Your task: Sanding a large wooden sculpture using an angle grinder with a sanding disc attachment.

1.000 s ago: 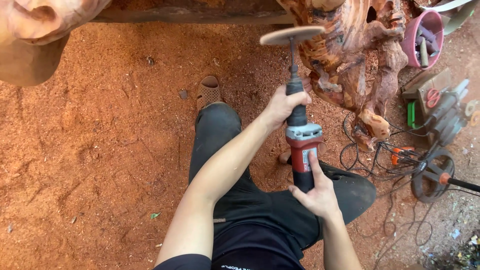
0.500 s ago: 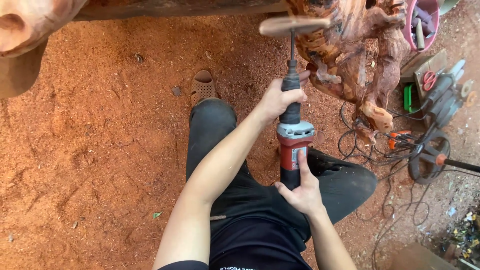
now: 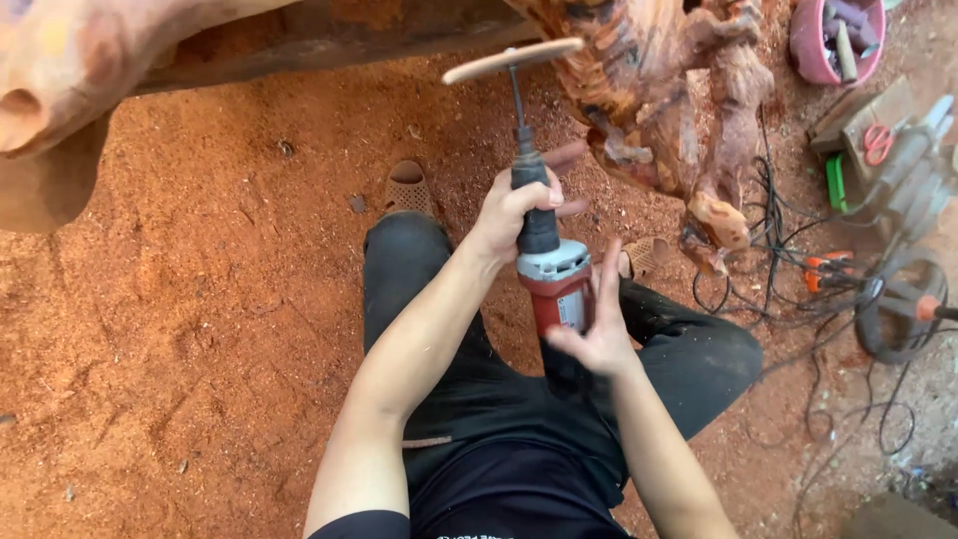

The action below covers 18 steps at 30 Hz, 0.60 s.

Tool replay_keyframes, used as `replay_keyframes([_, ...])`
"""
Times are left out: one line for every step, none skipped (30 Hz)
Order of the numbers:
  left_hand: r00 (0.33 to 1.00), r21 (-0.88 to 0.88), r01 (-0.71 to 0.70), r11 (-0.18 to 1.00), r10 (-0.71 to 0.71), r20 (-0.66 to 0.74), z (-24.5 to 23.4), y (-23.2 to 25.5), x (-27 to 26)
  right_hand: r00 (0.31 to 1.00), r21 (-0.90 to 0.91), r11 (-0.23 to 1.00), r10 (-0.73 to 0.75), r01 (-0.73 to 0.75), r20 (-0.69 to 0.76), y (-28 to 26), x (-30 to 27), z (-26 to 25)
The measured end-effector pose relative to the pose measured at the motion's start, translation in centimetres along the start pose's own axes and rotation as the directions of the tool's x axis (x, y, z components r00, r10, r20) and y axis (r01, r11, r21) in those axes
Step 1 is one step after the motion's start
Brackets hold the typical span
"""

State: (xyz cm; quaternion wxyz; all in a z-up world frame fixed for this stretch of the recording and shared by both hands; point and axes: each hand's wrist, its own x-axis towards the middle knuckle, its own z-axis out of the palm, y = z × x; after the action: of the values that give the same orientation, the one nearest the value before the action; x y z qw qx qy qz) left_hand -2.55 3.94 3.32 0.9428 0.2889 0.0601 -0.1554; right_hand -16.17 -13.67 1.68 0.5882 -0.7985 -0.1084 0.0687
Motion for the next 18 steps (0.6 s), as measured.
replay_keyframes([1.0,0.003,0.004,1.0,-0.004,-0.002,-1.9,-2.7,1.6,1.0,0.004,1.0,0.003,-0.003,-0.003,0.5,0.8,0.5])
replay_keyframes([1.0,0.137,-0.02,0.99,0.021,-0.01,-3.8,-5.4,3.0,0.998,-0.116,0.993,-0.024,0.017,-0.061,0.9,1.5,1.1])
replay_keyframes([0.998,0.275,-0.053,0.96,0.059,-0.013,-5.8,-7.4,4.8,0.991,-0.233,0.972,-0.068,0.04,-0.112,1.2,2.9,1.8])
replay_keyframes([0.998,0.285,-0.059,0.957,0.065,-0.012,-6.1,-7.5,5.1,0.991,-0.225,0.973,-0.076,0.05,-0.112,1.0,3.0,1.8])
replay_keyframes([0.998,0.293,-0.047,0.955,0.056,-0.022,-6.6,-7.9,5.3,0.991,-0.243,0.97,-0.043,0.011,-0.128,0.8,3.1,1.9])
replay_keyframes([0.998,0.3,-0.036,0.953,0.048,-0.033,-7.1,-8.3,5.6,0.99,-0.261,0.965,-0.01,-0.028,-0.144,0.8,3.2,1.9])
replay_keyframes([0.998,0.309,-0.025,0.951,0.039,-0.039,-7.3,-8.4,5.5,0.989,-0.249,0.968,-0.001,-0.036,-0.148,0.2,3.2,1.8])
replay_keyframes([0.999,0.306,-0.019,0.952,0.034,-0.042,-7.5,-8.5,5.4,0.99,-0.245,0.968,0.018,-0.052,-0.139,-0.3,3.3,1.7])
replay_keyframes([0.999,0.303,-0.017,0.953,0.03,-0.039,-7.7,-8.6,5.5,0.991,-0.243,0.968,0.033,-0.065,-0.133,-0.7,3.6,1.5])
replay_keyframes([0.999,0.311,-0.009,0.95,0.023,-0.039,-7.7,-8.5,5.3,0.989,-0.234,0.97,0.037,-0.07,-0.14,-0.3,3.4,1.4])
replay_keyframes([0.999,0.31,-0.011,0.951,0.025,-0.041,-7.6,-8.4,5.3,0.989,-0.231,0.969,0.06,-0.089,-0.132,0.0,3.4,1.2])
replay_keyframes([0.999,0.309,-0.014,0.951,0.028,-0.044,-7.6,-8.2,5.2,0.989,-0.227,0.968,0.082,-0.109,-0.124,0.3,3.4,1.0])
replay_keyframes([0.998,0.311,-0.015,0.95,0.032,-0.047,-7.5,-8.1,5.3,0.99,-0.224,0.969,0.081,-0.106,-0.119,0.4,3.5,0.9])
replay_keyframes([0.999,0.315,-0.014,0.949,0.028,-0.041,-7.4,-8.1,5.4,0.989,-0.233,0.967,0.082,-0.108,-0.12,0.5,3.5,0.9])
replay_keyframes([0.999,0.318,-0.01,0.948,0.023,-0.036,-7.4,-8.2,5.3,0.989,-0.242,0.964,0.086,-0.113,-0.12,0.6,3.4,0.8])
replay_keyframes([0.999,0.318,-0.009,0.948,0.023,-0.043,-7.5,-8.2,5.1,0.989,-0.239,0.964,0.088,-0.114,-0.115,0.6,3.4,0.9])
replay_keyframes([0.999,0.329,-0.013,0.944,0.027,-0.038,-7.4,-8.3,5.1,0.989,-0.236,0.965,0.083,-0.11,-0.12,0.7,3.3,0.8])
replay_keyframes([0.999,0.339,-0.018,0.94,0.031,-0.033,-7.4,-8.3,5.0,0.989,-0.234,0.966,0.078,-0.106,-0.126,0.7,3.3,0.8])
